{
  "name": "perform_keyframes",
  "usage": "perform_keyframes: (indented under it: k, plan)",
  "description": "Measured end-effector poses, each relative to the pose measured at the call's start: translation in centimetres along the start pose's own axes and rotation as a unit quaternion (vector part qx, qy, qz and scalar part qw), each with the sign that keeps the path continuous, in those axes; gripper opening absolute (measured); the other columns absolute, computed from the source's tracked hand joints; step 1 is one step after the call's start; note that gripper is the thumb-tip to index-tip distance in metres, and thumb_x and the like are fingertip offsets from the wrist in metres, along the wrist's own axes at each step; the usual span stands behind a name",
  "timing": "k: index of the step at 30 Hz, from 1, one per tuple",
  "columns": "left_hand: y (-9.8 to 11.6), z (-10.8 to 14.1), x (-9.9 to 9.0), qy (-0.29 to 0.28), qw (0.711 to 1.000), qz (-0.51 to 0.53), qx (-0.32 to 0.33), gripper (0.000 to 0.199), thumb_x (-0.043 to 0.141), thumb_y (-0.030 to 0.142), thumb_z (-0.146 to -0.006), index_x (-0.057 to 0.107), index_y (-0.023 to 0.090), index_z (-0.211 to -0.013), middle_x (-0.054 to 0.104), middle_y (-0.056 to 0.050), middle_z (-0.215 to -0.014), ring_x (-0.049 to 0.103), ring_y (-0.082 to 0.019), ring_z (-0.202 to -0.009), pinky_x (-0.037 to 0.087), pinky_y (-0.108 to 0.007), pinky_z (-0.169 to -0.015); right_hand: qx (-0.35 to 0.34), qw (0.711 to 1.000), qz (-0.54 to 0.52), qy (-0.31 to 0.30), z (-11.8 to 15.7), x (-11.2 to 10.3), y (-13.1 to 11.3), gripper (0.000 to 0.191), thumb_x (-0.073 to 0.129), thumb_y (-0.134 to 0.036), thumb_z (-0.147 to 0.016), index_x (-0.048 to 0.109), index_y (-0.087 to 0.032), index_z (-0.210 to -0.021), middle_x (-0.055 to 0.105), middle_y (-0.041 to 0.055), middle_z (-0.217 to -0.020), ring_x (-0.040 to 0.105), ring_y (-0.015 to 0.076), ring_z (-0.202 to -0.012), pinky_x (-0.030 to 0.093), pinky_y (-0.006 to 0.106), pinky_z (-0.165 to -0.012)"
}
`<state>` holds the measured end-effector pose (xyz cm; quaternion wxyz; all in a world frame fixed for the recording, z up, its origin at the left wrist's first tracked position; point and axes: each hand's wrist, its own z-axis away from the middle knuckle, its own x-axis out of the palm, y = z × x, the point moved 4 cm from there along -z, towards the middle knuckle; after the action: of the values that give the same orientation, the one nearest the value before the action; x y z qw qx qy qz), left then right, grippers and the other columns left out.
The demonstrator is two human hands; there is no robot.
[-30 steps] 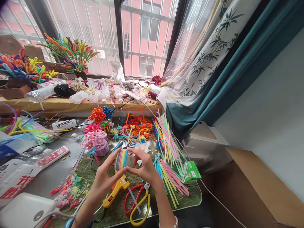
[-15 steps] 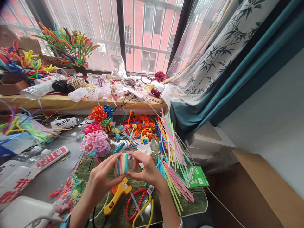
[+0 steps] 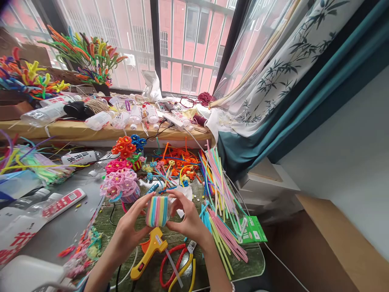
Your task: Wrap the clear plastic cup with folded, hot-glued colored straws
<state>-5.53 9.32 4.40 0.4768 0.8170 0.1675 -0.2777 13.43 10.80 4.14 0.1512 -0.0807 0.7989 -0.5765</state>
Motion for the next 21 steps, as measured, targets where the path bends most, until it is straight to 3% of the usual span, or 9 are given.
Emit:
perform_keyframes:
  k: [3, 9, 14, 21]
  plan:
    - [-0.1, -0.3, 0.1, 0.013, 0.998, 0.056, -0.014, 0.061, 0.068, 0.017, -0.081, 0.046, 0.028, -0.138, 0.058, -0.009, -0.134, 0.066, -0.022, -0.105, 0.059, -0.030, -0.079, 0.014, 0.999, -0.031, 0.001, 0.2, 0.3, -0.1, 0.082, 0.081, -0.026, -0.070, 0.040, -0.032, -0.141, 0.055, 0.0045, -0.120, 0.056, 0.0112, -0.074, 0.053, 0.029, -0.073]
    - [0.4, -0.5, -0.7, 0.029, 0.990, 0.133, -0.034, 0.057, 0.075, 0.029, -0.078, 0.055, 0.024, -0.131, 0.065, -0.008, -0.119, 0.069, -0.018, -0.082, 0.059, -0.027, -0.069, 0.026, 0.999, 0.011, 0.031, 0.0, 0.9, -0.7, 0.074, 0.083, -0.039, -0.069, 0.053, -0.028, -0.135, 0.060, 0.0059, -0.118, 0.056, 0.0136, -0.077, 0.052, 0.028, -0.068]
    - [0.3, -0.4, -1.2, 0.045, 0.983, 0.172, -0.048, 0.056, 0.077, 0.030, -0.076, 0.059, 0.023, -0.128, 0.067, -0.009, -0.116, 0.070, -0.020, -0.084, 0.060, -0.027, -0.072, 0.028, 0.999, 0.011, 0.027, -0.4, 1.1, -1.7, 0.073, 0.084, -0.041, -0.067, 0.056, -0.025, -0.133, 0.060, 0.0085, -0.120, 0.059, 0.0163, -0.081, 0.053, 0.029, -0.068]
    - [0.7, -1.0, -1.5, 0.046, 0.979, 0.195, -0.049, 0.052, 0.077, 0.032, -0.075, 0.064, 0.018, -0.124, 0.070, -0.011, -0.114, 0.071, -0.023, -0.090, 0.060, -0.026, -0.073, 0.024, 0.997, 0.069, 0.027, -0.9, 0.6, -3.4, 0.058, 0.079, -0.026, -0.070, 0.061, -0.023, -0.125, 0.065, 0.0058, -0.112, 0.057, 0.0136, -0.073, 0.051, 0.027, -0.063]
